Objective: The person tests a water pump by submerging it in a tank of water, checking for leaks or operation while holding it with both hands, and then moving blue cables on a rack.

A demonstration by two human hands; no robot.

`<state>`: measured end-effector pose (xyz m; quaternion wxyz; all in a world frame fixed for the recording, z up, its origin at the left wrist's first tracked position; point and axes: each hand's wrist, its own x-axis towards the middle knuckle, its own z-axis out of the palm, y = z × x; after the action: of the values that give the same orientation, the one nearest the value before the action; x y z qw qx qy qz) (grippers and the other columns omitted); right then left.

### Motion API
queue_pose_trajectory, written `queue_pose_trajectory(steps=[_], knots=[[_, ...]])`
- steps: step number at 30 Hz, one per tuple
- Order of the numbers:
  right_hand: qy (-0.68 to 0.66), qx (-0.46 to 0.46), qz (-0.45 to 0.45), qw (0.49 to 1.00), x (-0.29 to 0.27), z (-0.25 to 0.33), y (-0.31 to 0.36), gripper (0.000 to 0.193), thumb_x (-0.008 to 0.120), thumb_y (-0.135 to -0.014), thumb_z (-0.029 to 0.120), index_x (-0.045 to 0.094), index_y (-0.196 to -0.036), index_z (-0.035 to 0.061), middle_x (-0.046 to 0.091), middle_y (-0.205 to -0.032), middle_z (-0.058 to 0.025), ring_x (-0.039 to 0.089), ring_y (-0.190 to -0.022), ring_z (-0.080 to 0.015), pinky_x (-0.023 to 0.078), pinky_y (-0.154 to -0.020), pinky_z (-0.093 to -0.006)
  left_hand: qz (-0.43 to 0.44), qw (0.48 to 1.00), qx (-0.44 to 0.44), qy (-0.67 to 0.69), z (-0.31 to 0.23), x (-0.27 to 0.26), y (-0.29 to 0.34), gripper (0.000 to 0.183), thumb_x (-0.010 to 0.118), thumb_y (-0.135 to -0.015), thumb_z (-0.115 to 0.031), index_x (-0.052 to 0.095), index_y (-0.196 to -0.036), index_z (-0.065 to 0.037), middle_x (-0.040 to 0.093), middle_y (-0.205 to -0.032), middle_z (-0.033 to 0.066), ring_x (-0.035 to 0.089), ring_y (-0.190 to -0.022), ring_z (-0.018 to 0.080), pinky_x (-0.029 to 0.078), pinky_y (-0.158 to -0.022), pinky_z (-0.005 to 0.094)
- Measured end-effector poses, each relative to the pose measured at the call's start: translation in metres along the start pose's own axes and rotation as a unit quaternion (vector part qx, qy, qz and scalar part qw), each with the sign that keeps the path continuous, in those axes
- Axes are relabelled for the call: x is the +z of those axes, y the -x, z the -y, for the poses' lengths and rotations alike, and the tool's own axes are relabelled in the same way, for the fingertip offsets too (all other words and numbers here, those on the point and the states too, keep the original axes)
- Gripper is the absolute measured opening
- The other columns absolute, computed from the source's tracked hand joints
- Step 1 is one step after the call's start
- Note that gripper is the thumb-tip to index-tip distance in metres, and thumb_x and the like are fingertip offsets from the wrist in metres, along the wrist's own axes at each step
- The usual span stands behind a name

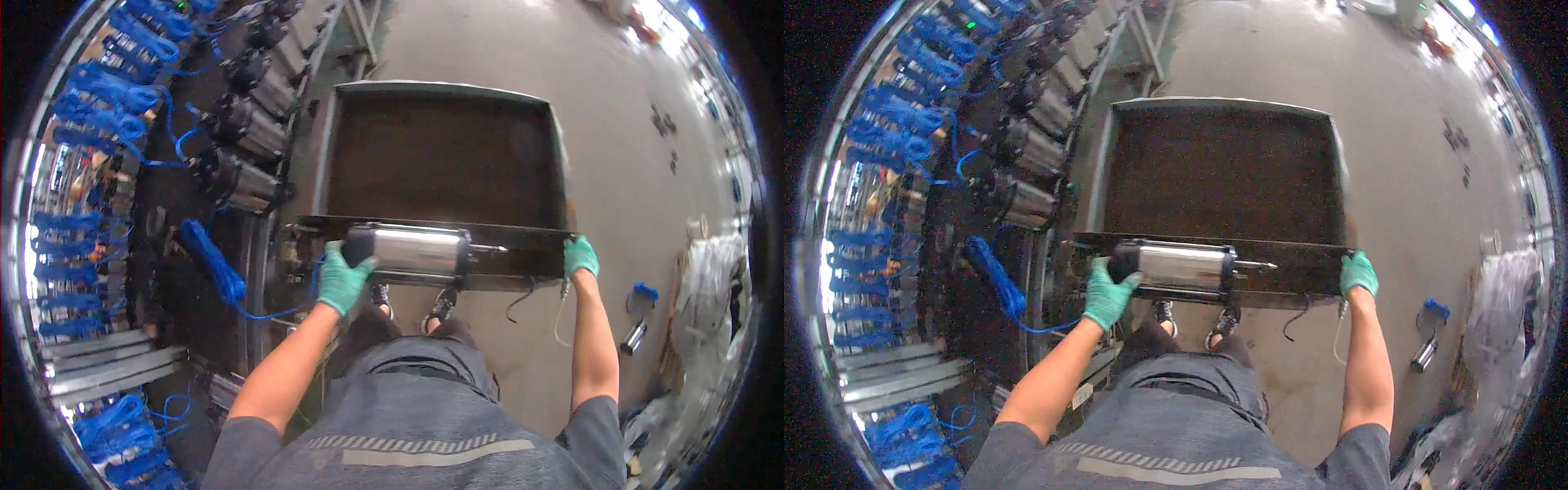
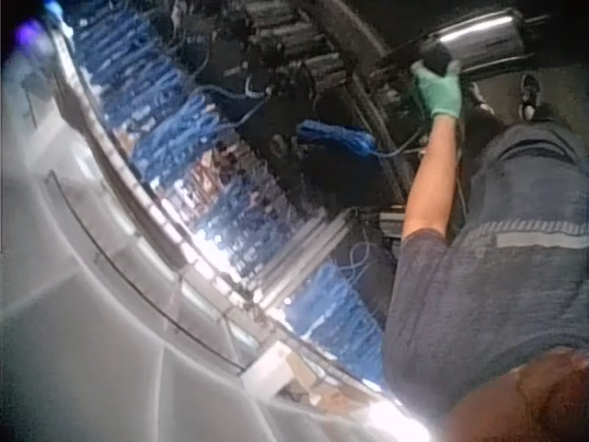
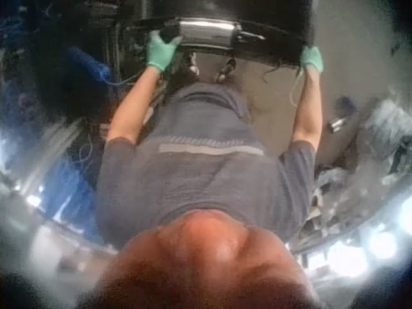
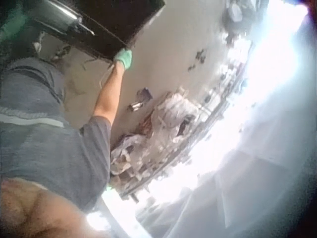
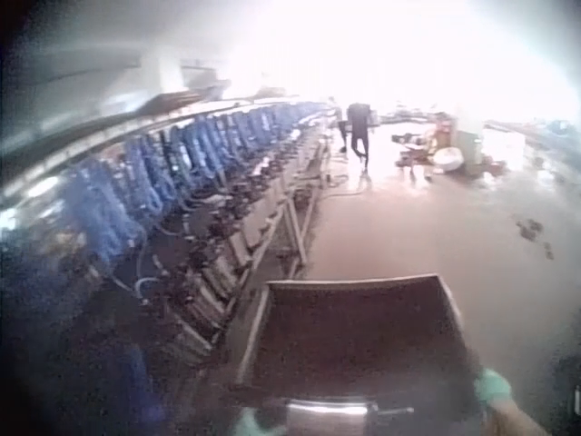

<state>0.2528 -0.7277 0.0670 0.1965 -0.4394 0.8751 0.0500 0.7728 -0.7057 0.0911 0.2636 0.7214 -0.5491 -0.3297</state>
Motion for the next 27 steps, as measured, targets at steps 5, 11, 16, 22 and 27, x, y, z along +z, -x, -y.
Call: queue_pose_trajectory(steps=[5, 11, 16, 22, 27], knots=[[-0.124, -0.132, -0.165, 0.970, 0.006, 0.031, 0.031, 0.030, 0.058, -0.097, 0.029, 0.060, -0.113, 0.0031, 0.066, -0.108, -0.0224, 0.063, -0.098, -0.0418, 0.051, -0.086, -0.0475, 0.063, 0.997, 0.009, -0.032, 0.018, -0.044, -0.015, 0.046, 0.062, -0.096, -0.038, 0.056, -0.122, -0.001, 0.066, -0.114, 0.0251, 0.062, -0.106, 0.0428, 0.050, -0.091, 0.0456], [-0.283, -0.306, -0.130, 0.899, 0.016, 0.174, 0.132, 0.023, 0.061, -0.096, 0.020, 0.062, -0.109, 0.0012, 0.062, -0.104, -0.0183, 0.061, -0.099, -0.0377, 0.049, -0.087, -0.0429, -0.095, 0.975, 0.017, -0.202, 0.113, -0.095, -0.087, 0.034, 0.052, -0.100, -0.024, 0.056, -0.127, -0.004, 0.057, -0.125, 0.0257, 0.056, -0.116, 0.0434, 0.046, -0.099, 0.0472], [-0.175, -0.276, -0.166, 0.930, 0.053, 0.233, 0.158, 0.023, 0.060, -0.094, 0.025, 0.064, -0.106, 0.0053, 0.062, -0.107, -0.0170, 0.058, -0.099, -0.0379, 0.048, -0.087, -0.0453, 0.150, 0.982, -0.111, 0.004, 0.147, -0.102, -0.138, 0.031, 0.056, -0.099, -0.028, 0.058, -0.117, -0.003, 0.064, -0.085, 0.0162, 0.065, -0.082, 0.0304, 0.052, -0.074, 0.0422], [-0.142, -0.258, -0.187, 0.937, 0.059, 0.237, 0.158, 0.023, 0.060, -0.093, 0.026, 0.066, -0.103, 0.0055, 0.064, -0.106, -0.0157, 0.059, -0.099, -0.0368, 0.048, -0.086, -0.0457, 0.082, 0.989, -0.050, 0.113, 0.168, -0.090, -0.135, 0.016, 0.059, -0.099, -0.022, 0.057, -0.102, -0.007, 0.056, -0.074, 0.0031, 0.053, -0.060, 0.0128, 0.044, -0.048, 0.0323], [-0.127, -0.249, -0.211, 0.937, 0.060, 0.235, 0.159, 0.021, 0.060, -0.093, 0.024, 0.066, -0.101, 0.0057, 0.065, -0.103, -0.0151, 0.060, -0.096, -0.0364, 0.049, -0.084, -0.0448, -0.054, 0.983, 0.149, 0.089, 0.088, -0.127, -0.085, 0.015, 0.064, -0.094, -0.013, 0.054, -0.091, -0.003, 0.055, -0.072, 0.0155, 0.055, -0.063, 0.0215, 0.046, -0.060, 0.0391]])
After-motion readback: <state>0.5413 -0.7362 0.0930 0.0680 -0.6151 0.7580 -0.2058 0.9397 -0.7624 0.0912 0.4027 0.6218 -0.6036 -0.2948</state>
